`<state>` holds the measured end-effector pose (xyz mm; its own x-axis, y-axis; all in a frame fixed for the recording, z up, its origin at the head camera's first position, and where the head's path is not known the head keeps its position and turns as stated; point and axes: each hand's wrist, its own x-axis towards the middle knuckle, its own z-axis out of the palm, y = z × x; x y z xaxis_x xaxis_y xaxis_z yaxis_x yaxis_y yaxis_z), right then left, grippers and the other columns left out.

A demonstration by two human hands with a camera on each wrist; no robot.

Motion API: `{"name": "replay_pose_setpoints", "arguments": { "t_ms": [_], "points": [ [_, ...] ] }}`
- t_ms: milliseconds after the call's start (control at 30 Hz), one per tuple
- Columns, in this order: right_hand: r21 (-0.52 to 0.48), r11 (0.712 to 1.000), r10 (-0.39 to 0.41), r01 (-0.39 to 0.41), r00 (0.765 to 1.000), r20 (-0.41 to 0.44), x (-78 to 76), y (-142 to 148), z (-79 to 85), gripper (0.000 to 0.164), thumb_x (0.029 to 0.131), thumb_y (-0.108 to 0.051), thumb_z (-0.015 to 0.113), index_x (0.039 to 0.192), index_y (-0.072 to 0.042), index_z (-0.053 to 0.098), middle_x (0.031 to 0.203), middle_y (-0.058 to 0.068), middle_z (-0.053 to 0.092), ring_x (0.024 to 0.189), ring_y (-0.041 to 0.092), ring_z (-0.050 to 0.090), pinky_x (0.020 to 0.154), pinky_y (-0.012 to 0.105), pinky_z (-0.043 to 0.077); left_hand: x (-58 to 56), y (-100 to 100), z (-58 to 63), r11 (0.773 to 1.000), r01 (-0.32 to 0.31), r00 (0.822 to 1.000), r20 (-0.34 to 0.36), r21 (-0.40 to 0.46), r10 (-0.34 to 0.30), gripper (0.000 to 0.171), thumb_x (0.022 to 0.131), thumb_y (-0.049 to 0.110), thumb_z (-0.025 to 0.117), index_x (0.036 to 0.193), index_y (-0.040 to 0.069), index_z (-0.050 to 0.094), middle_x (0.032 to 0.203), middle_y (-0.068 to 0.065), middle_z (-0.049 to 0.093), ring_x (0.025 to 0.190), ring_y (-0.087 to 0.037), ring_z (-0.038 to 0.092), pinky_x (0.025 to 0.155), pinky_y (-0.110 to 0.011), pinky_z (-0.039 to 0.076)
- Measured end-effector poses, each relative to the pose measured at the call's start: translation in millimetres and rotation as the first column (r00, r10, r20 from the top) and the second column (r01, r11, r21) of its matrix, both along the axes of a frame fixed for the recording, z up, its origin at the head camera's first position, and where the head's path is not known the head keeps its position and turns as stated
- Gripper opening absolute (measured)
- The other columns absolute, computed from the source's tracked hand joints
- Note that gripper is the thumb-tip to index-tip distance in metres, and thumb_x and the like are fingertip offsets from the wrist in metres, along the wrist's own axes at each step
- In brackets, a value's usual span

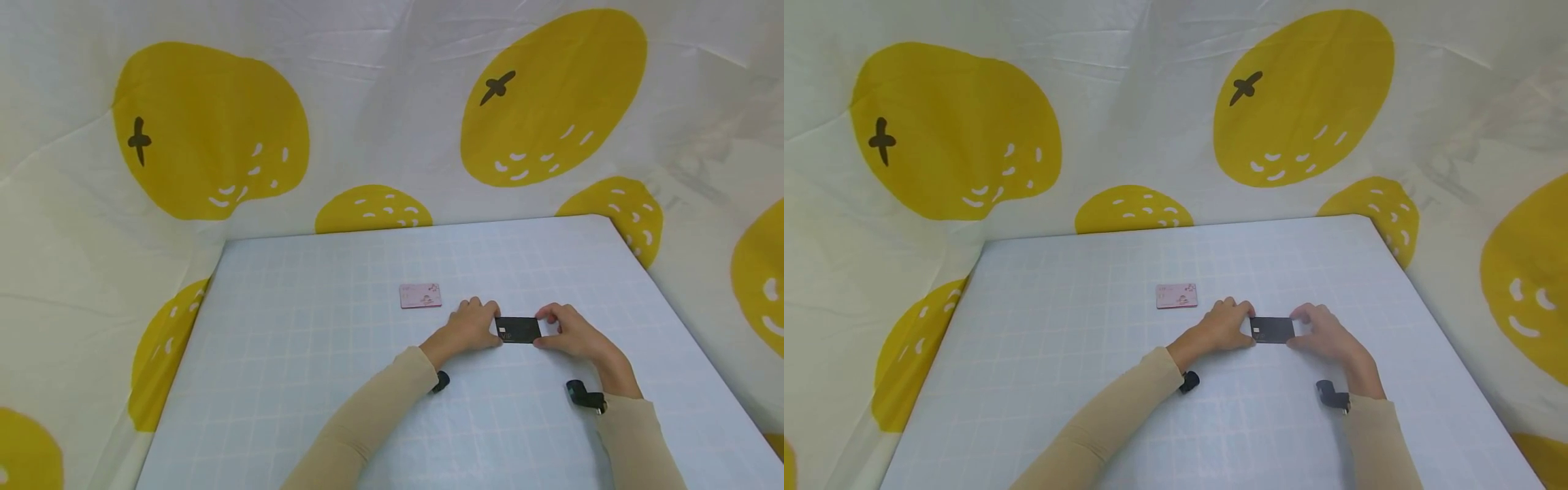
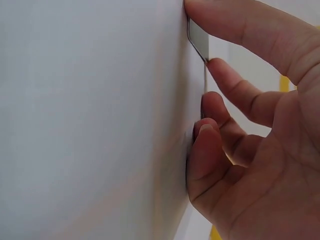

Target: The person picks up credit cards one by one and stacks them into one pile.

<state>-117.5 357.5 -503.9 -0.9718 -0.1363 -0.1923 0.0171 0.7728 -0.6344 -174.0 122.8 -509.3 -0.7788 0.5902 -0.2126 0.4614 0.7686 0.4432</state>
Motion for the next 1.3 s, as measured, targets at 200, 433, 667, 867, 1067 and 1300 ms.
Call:
{"name": "replay_pose_setpoints", "arguments": {
  "t_ms": [200,433,667,867,1067,1300],
  "points": [
    [-0.005,1.0,-0.002,0.002,1.0,0.015,-0.8,0.1,-0.1,0.053,0.08,-0.015,0.083,0.121,0.0,0.052,0.106,0.016,0.044,0.089,0.029,0.042,0.072,0.038,0.037,0.6,-0.6,1.9,1.0,-0.003,1.0,0.008,0.014,0.003,0.051,0.081,0.044,0.082,0.123,0.027,0.058,0.104,0.003,0.052,0.095,-0.015,0.047,0.078,-0.034,0.046],
    [-0.013,1.0,0.003,-0.003,1.0,-0.008,-1.5,1.5,0.7,0.054,0.08,-0.013,0.083,0.12,0.003,0.05,0.104,0.017,0.047,0.088,0.028,0.043,0.072,0.038,0.037,-0.9,1.0,3.5,1.0,0.004,1.0,0.016,0.029,-0.004,0.051,0.082,0.041,0.083,0.123,0.028,0.056,0.105,0.004,0.052,0.094,-0.014,0.048,0.079,-0.036,0.047],
    [-0.084,0.994,-0.068,0.069,0.998,0.008,2.1,0.9,-0.4,0.043,0.087,-0.014,0.078,0.117,0.0,0.051,0.105,0.014,0.057,0.084,0.024,0.048,0.069,0.033,0.04,-2.3,2.5,2.5,0.997,0.011,1.0,0.019,0.08,-0.012,0.046,0.081,0.031,0.085,0.116,0.027,0.055,0.097,0.008,0.056,0.083,-0.009,0.052,0.068,-0.032,0.046],
    [-0.141,0.985,-0.097,0.098,0.995,0.014,2.0,1.3,-3.0,0.037,0.091,-0.014,0.074,0.117,0.001,0.052,0.098,0.012,0.059,0.081,0.022,0.05,0.067,0.031,0.042,-4.5,1.6,4.5,0.988,0.002,0.998,0.065,0.154,-0.012,0.032,0.086,0.018,0.078,0.109,0.021,0.057,0.084,0.011,0.058,0.074,-0.008,0.053,0.061,-0.025,0.044],
    [-0.17,0.978,-0.115,0.12,0.993,0.035,-0.6,2.1,-7.1,0.036,0.091,-0.01,0.072,0.118,0.003,0.052,0.093,0.01,0.059,0.083,0.023,0.054,0.071,0.03,0.045,-7.5,-0.9,6.6,0.971,-0.038,0.992,0.127,0.236,0.007,0.021,0.09,0.016,0.075,0.108,0.015,0.064,0.086,0.008,0.065,0.074,-0.005,0.056,0.065,-0.02,0.045],
    [-0.181,0.975,-0.124,0.128,0.992,0.035,-0.7,-1.2,-9.1,0.036,0.091,-0.009,0.072,0.118,0.003,0.052,0.091,0.01,0.061,0.081,0.023,0.055,0.07,0.029,0.044,-9.4,-1.0,8.4,0.959,-0.081,0.988,0.15,0.271,0.041,0.015,0.089,0.016,0.076,0.103,0.013,0.069,0.084,0.008,0.066,0.073,-0.004,0.057,0.066,-0.018,0.045]
  ]
}}
